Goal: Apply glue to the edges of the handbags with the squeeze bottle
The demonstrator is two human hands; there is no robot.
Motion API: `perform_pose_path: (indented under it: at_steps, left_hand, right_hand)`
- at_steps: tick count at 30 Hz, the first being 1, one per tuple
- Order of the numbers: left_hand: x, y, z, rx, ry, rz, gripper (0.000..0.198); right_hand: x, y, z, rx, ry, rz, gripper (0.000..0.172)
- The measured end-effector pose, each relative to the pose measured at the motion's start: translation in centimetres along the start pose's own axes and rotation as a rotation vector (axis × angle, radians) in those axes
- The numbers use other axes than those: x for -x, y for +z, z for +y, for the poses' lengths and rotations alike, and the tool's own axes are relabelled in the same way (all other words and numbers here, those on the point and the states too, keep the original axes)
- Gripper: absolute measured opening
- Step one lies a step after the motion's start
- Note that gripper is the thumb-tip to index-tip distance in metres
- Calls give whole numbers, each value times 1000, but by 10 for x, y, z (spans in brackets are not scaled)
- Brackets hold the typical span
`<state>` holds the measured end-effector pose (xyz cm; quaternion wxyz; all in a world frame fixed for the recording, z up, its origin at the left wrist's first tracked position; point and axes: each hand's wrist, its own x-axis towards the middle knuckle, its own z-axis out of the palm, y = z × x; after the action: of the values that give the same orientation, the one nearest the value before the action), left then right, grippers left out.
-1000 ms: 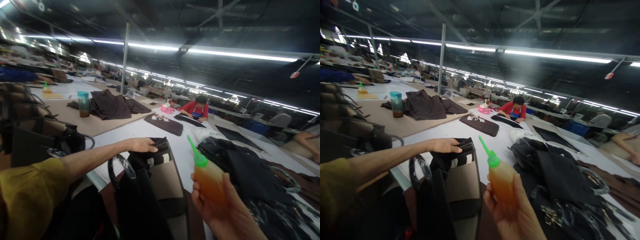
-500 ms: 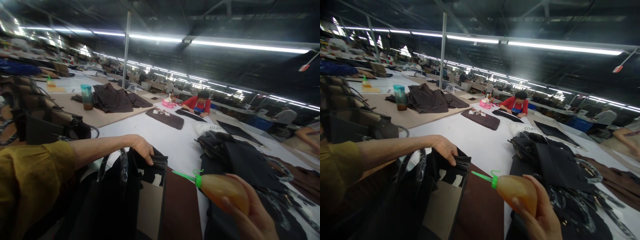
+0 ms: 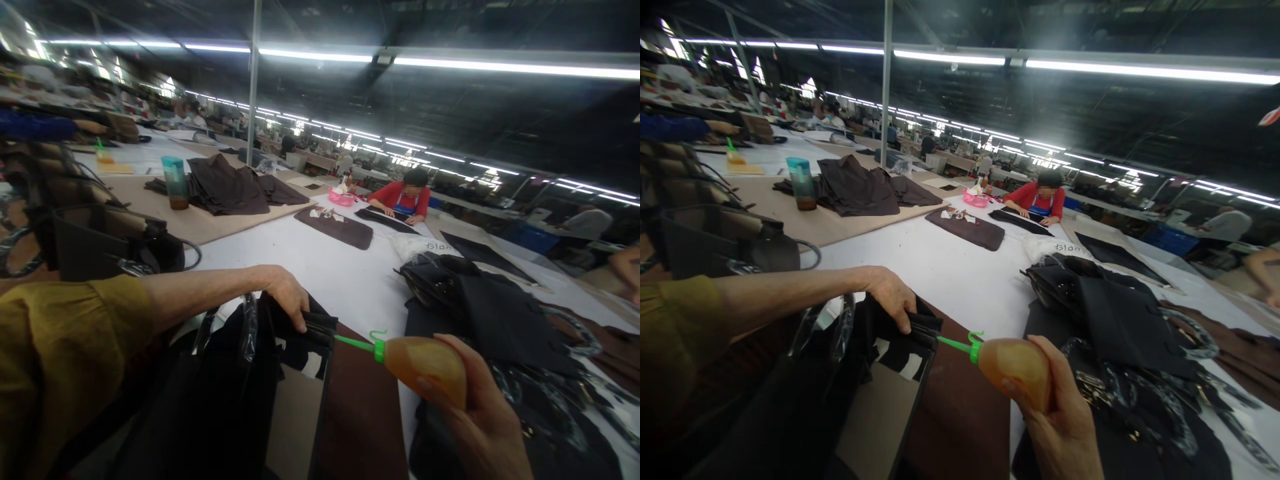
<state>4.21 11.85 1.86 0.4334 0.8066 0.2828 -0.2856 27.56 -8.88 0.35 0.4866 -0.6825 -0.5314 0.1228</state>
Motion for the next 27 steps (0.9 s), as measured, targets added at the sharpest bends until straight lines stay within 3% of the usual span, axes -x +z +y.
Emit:
perform_pose_path:
  at_steps: [7,27]
  left_hand:
    - [-2,3,-2,8,0,-18,24]
    - [-4,-1,-7,-21,43,21,26]
  right_hand:
    - [1,5,-11,-1,18,6,48]
    - [0,1,19,-87,-126,-130,45]
